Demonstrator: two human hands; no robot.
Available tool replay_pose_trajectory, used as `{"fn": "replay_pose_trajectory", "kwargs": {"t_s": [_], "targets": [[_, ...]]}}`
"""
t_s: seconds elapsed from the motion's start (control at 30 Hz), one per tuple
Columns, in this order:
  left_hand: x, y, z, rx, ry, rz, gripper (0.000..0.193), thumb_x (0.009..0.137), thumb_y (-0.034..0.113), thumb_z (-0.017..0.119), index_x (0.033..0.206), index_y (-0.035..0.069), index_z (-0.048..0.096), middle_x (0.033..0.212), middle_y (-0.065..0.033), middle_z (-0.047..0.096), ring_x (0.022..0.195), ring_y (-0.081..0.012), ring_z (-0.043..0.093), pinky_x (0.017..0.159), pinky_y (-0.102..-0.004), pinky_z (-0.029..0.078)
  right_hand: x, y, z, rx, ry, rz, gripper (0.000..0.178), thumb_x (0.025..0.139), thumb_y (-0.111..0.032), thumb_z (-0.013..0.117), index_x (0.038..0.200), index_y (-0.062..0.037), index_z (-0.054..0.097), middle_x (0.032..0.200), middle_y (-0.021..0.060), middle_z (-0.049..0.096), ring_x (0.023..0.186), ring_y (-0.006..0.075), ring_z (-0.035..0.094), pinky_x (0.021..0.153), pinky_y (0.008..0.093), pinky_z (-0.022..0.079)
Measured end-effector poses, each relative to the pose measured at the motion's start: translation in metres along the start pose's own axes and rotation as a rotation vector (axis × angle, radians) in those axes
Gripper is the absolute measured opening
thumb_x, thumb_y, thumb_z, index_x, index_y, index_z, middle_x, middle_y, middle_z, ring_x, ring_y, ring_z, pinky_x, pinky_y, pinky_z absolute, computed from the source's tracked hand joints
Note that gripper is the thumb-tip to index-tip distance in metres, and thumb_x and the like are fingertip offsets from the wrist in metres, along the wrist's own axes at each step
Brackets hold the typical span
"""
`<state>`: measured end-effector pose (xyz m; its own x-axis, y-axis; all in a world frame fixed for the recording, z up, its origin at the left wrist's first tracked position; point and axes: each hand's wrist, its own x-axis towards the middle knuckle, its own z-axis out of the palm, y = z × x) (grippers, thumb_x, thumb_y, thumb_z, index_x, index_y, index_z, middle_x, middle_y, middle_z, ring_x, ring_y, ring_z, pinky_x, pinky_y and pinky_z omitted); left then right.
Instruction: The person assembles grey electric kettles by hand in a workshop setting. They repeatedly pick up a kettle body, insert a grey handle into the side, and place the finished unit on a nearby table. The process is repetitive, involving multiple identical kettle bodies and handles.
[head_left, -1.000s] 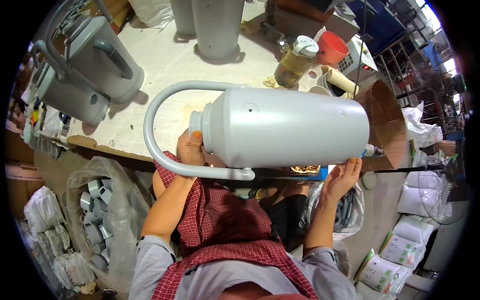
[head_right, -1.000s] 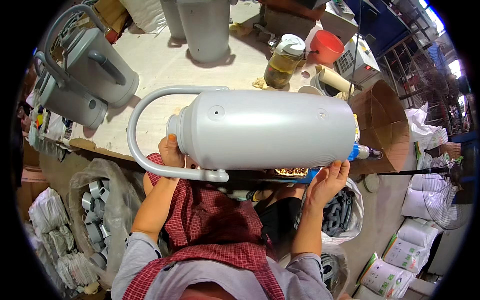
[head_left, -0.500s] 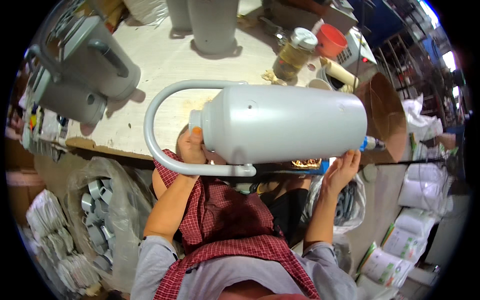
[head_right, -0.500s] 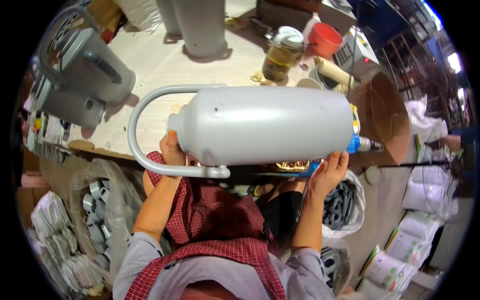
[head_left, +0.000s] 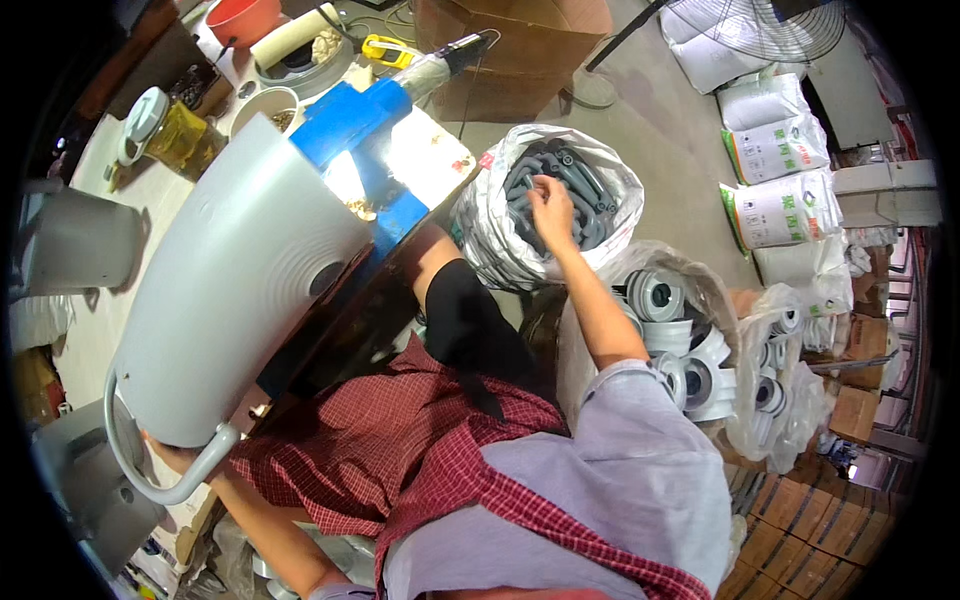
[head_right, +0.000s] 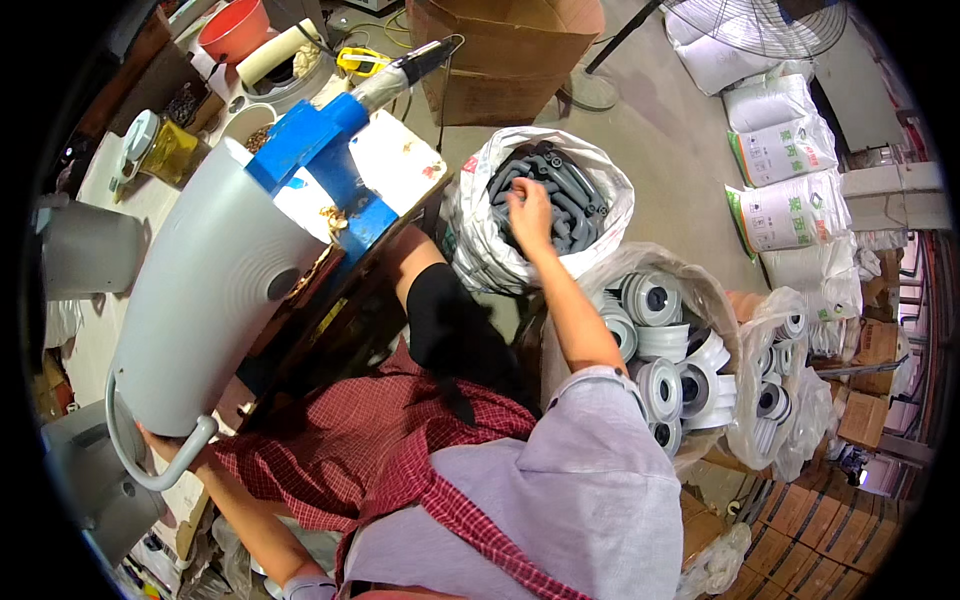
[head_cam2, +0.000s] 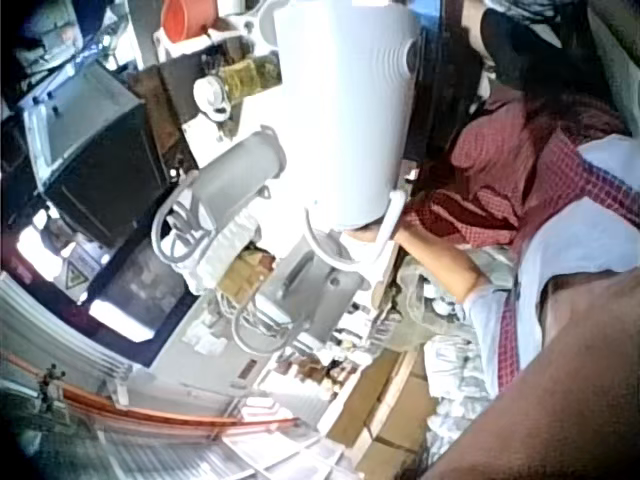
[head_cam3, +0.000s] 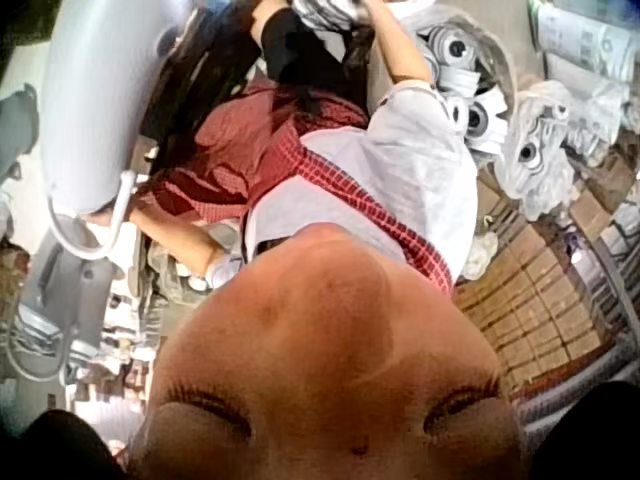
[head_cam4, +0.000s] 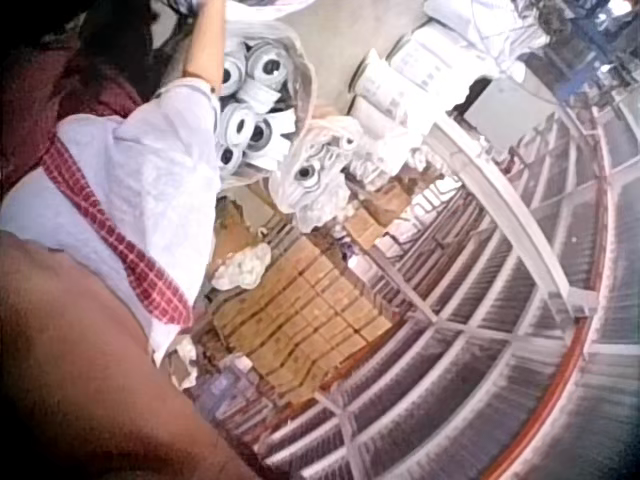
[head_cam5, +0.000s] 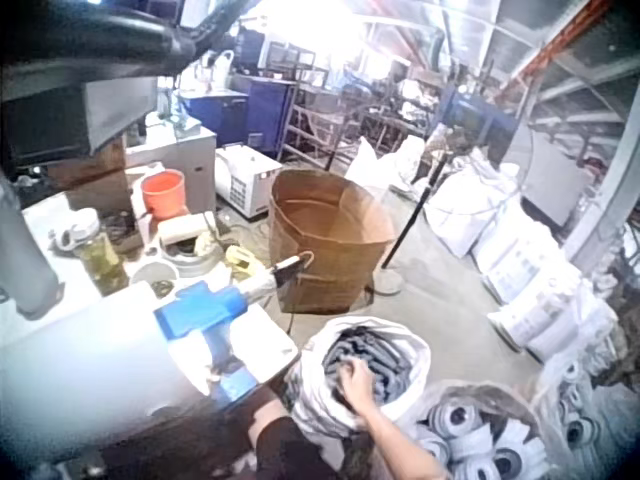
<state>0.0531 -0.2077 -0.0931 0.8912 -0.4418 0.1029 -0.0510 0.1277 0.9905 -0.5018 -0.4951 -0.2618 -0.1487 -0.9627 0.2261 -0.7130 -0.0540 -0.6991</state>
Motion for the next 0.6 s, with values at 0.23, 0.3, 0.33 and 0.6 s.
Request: {"fn": "replay_pose_trajectory", "kwargs": {"t_s": [0.23,0.3,0.33,0.6], "targets": [[-0.002,0.007,-0.017,0.014,-0.316,0.218,0.047,0.096,0.034,0.046,0.129,0.001,0.044,0.125,-0.0130,0.054,0.110,-0.0247,0.056,0.095,-0.0393,0.047,0.085,0.139,-0.021,-0.800,-0.535,-0.387,0.032,0.083,-0.005,0.052,0.112,-0.0132,0.064,0.109,0.0108,0.065,0.105,0.0285,0.061,0.086,0.0441,0.051],[-0.018,0.019,-0.004,-0.057,-0.414,0.255,0.045,0.094,0.029,0.049,0.129,0.000,0.044,0.124,-0.0131,0.054,0.109,-0.0236,0.056,0.093,-0.0383,0.048,0.080,0.148,-0.004,-0.907,-0.616,-0.305,0.027,0.086,-0.009,0.049,0.108,-0.0149,0.064,0.106,0.0082,0.064,0.105,0.0267,0.061,0.084,0.0433,0.050],[-0.026,0.020,0.012,-0.139,-0.334,0.219,0.043,0.093,0.025,0.051,0.128,0.000,0.045,0.123,-0.0133,0.055,0.107,-0.0232,0.057,0.091,-0.0380,0.049,0.077,0.149,0.005,-0.958,-0.652,-0.265,0.025,0.087,-0.010,0.048,0.106,-0.0158,0.064,0.104,0.0068,0.064,0.104,0.0258,0.061,0.083,0.0430,0.050],[-0.001,-0.028,-0.030,0.004,0.164,0.086,0.029,0.091,0.014,0.052,0.116,0.000,0.055,0.112,-0.0096,0.061,0.098,-0.0199,0.059,0.083,-0.0352,0.051,0.084,0.154,-0.006,-0.862,-0.713,-0.316,0.028,0.094,-0.017,0.039,0.115,-0.0180,0.057,0.126,0.0069,0.056,0.120,0.0232,0.052,0.097,0.0438,0.039]]}}
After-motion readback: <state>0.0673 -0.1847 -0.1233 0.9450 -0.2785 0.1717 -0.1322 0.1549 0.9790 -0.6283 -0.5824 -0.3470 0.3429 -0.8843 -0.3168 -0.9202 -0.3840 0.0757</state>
